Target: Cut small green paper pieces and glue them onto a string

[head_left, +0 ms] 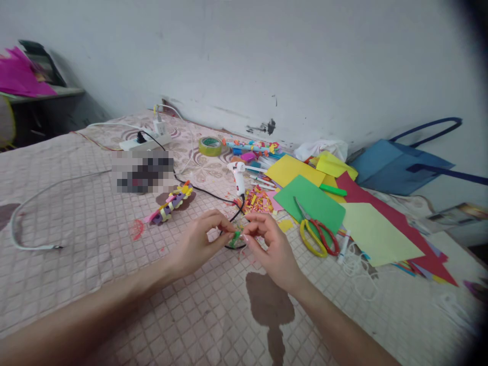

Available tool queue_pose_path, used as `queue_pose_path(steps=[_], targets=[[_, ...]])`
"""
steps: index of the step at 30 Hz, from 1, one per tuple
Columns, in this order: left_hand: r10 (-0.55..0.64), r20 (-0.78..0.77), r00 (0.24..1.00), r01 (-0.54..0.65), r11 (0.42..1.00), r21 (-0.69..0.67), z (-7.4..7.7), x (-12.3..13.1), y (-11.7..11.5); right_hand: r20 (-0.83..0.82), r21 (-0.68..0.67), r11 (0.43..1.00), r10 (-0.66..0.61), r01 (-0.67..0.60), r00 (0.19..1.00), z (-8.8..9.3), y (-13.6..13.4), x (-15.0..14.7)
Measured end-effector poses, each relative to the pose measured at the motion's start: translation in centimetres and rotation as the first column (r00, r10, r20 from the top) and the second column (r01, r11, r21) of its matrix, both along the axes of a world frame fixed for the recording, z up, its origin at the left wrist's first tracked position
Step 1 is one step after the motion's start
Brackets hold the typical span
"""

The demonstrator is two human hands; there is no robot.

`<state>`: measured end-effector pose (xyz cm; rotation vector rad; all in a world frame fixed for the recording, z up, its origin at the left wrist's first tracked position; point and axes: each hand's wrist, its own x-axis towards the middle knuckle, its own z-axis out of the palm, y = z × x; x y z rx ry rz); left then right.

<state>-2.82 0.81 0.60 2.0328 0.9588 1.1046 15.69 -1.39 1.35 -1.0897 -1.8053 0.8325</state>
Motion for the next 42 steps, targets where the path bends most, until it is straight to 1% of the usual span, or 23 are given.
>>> queue_pose_path(steps=[2, 9, 12, 15, 20, 26, 31, 34, 37, 39, 42], targets=[[-0.001, -0.004, 1.0, 0.001, 1.0, 0.014, 0.1, 0.0, -0.1, -0.038, -0.038, 0.999, 0.004, -0.005, 0.999, -0.1, 0.0, -0.1], [0.013, -0.003, 1.0, -0.013, 1.0, 0.0, 0.3, 0.2, -0.3, -0.226, -0.181, 0.982, 0.003, -0.045, 0.974, -0.1, 0.1, -0.3], [0.008, -0.009, 1.0, -0.008, 1.0, -0.025, 0.3, 0.2, -0.3, -0.26, -0.217, 0.975, -0.005, -0.053, 0.966, -0.1, 0.2, -0.3], [0.005, -0.017, 1.0, -0.006, 0.999, -0.047, 0.2, 0.2, -0.4, -0.284, -0.236, 0.97, -0.003, -0.066, 0.959, -0.1, 0.2, -0.2], [-0.002, -0.008, 1.0, 0.001, 0.999, -0.038, 0.1, 0.3, -0.4, -0.318, -0.245, 0.965, 0.01, -0.092, 0.948, -0.2, 0.2, -0.3], [-0.006, 0.005, 1.0, 0.007, 0.999, -0.054, 0.4, 0.4, -0.5, -0.37, -0.253, 0.957, 0.038, -0.14, 0.928, -0.8, 0.3, -0.3], [-0.017, 0.023, 1.0, 0.019, 0.997, -0.077, 0.5, 0.2, -0.6, -0.479, -0.281, 0.939, 0.041, -0.198, 0.877, -1.3, 0.5, 0.0], [-0.017, 0.036, 0.999, 0.02, 0.996, -0.088, 0.7, 0.1, -0.6, -0.555, -0.306, 0.928, 0.009, -0.214, 0.832, -1.2, 0.7, 0.0], [0.019, 0.058, 0.998, -0.013, 0.995, -0.097, 0.7, 0.1, -0.6, -0.586, -0.322, 0.922, -0.015, -0.216, 0.81, -0.7, 0.8, -0.2], [0.038, 0.062, 0.997, -0.03, 0.991, -0.131, 0.7, 0.0, -0.5, -0.596, -0.32, 0.922, -0.018, -0.218, 0.803, -0.4, 0.9, -0.3], [0.029, 0.066, 0.997, -0.014, 0.977, -0.214, 0.5, 0.0, -0.5, -0.62, -0.306, 0.921, -0.001, -0.24, 0.785, -0.1, 1.0, -0.5]])
